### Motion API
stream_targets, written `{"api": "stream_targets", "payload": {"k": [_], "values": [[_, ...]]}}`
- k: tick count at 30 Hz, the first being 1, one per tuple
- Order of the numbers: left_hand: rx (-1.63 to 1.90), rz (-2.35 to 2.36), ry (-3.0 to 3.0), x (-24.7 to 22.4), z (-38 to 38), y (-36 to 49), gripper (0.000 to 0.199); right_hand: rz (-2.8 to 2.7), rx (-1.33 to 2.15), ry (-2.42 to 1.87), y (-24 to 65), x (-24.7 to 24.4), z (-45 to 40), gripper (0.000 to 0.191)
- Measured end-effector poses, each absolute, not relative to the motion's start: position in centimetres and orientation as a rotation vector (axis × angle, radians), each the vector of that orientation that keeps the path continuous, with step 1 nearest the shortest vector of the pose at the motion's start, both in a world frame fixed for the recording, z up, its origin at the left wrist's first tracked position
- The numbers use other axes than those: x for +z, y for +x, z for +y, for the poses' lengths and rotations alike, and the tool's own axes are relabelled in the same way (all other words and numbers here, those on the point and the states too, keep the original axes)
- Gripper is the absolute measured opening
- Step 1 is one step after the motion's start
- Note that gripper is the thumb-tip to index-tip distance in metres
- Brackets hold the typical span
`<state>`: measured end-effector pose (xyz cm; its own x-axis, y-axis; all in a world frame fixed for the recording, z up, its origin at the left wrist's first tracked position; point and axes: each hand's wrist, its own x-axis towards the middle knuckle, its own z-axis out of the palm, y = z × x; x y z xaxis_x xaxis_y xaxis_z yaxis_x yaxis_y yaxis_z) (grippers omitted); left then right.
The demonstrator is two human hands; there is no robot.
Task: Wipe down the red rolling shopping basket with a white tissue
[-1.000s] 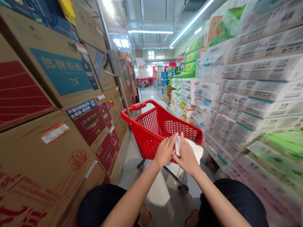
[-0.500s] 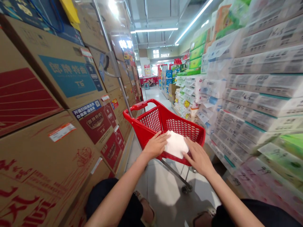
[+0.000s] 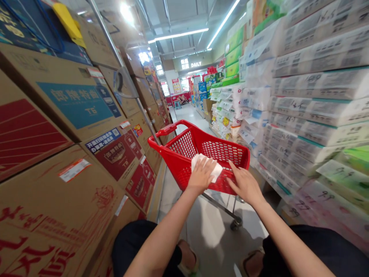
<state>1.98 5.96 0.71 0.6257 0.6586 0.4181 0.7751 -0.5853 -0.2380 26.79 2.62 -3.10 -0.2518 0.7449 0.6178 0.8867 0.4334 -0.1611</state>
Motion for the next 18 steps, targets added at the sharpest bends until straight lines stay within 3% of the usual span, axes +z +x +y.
{"api": "stream_targets", "payload": {"k": [5,10,14,18], "values": [[-0.568,-1.314,-2.284,3.0,7.6,-4.1,0.058,-2.061,-0.312,-1.412,27.6,-2.9,2.9,0.067],[-0.632,-1.366,-2.251,2.5,7.2,-2.4,0.074,-2.060,-0.335,-1.364,27.3,-2.9,2.3,0.057],[-0.536,-1.194,-2.424,1.9,6.8,-0.8,0.062,-2.046,-0.318,-1.305,27.8,-3.0,2.0,0.049],[-0.434,-1.009,-2.562,3.3,7.5,-4.2,0.071,-2.041,-0.300,-1.258,28.8,-3.0,1.7,0.047]]}}
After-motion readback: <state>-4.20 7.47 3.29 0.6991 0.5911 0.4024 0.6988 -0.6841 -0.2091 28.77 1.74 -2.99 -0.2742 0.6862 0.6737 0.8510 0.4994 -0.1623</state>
